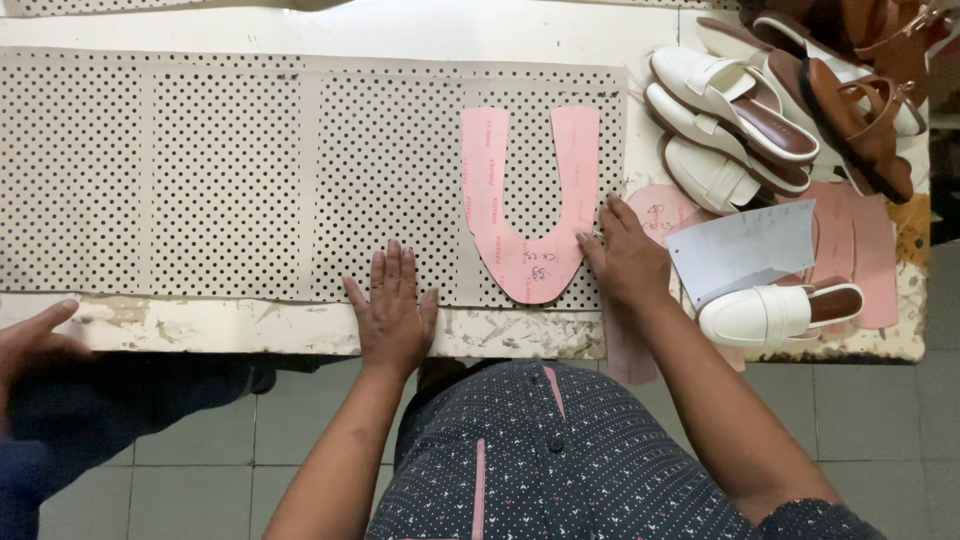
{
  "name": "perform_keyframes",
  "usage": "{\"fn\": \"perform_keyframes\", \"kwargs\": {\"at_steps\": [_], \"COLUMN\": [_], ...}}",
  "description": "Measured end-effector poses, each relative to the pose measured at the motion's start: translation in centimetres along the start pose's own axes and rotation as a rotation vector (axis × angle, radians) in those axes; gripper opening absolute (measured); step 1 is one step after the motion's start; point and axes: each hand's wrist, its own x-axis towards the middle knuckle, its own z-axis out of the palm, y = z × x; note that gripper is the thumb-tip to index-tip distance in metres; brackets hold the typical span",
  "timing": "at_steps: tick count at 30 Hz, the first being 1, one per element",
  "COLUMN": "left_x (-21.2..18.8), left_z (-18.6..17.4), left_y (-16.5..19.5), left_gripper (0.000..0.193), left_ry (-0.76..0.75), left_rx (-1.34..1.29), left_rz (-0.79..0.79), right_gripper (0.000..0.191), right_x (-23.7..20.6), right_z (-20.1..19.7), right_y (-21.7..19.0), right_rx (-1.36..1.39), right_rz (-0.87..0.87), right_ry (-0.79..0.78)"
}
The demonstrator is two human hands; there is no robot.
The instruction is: The person repeatedly places and repositions a pink U-shaped shoe pattern on a perforated white work surface, aligning it with the surface pattern and adjusting its orientation multiple times. The person uses both hands to hold and move the pattern, occasionally flipping it over.
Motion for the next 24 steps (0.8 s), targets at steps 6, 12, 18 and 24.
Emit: {"fn": "perform_keyframes", "kwargs": {"at_steps": [6,12,18,24], "left_x": [1.2,2.7,2.9,4.7], "left_z": [0.5,0.3,-0.2,-2.2], "left_y": [0.1,-1.2,-0.6,1.3], "left_gripper": [0.073,0.074,0.076,0.075], "left_ry": [0.020,-0.030,-0.032,-0.147], "left_rx": [0.012,0.007,0.035,0.249], "left_rz": [-0.068,-0.101,-0.120,-0.175], "right_gripper": [0.065,0.069,0.069,0.058], "right_x": [1.1,2.5,3.3,-1.4], "right_z": [0.2,0.0,0.4,1.4], "right_y": [-0.8,-2.2,-2.3,-0.7], "right_rx": [0.027,-0.043,-0.018,0.068], "right_rz": [-0.137,-0.048,-0.033,-0.082], "right_ry": [0.047,-0.081,-0.086,0.108]}}
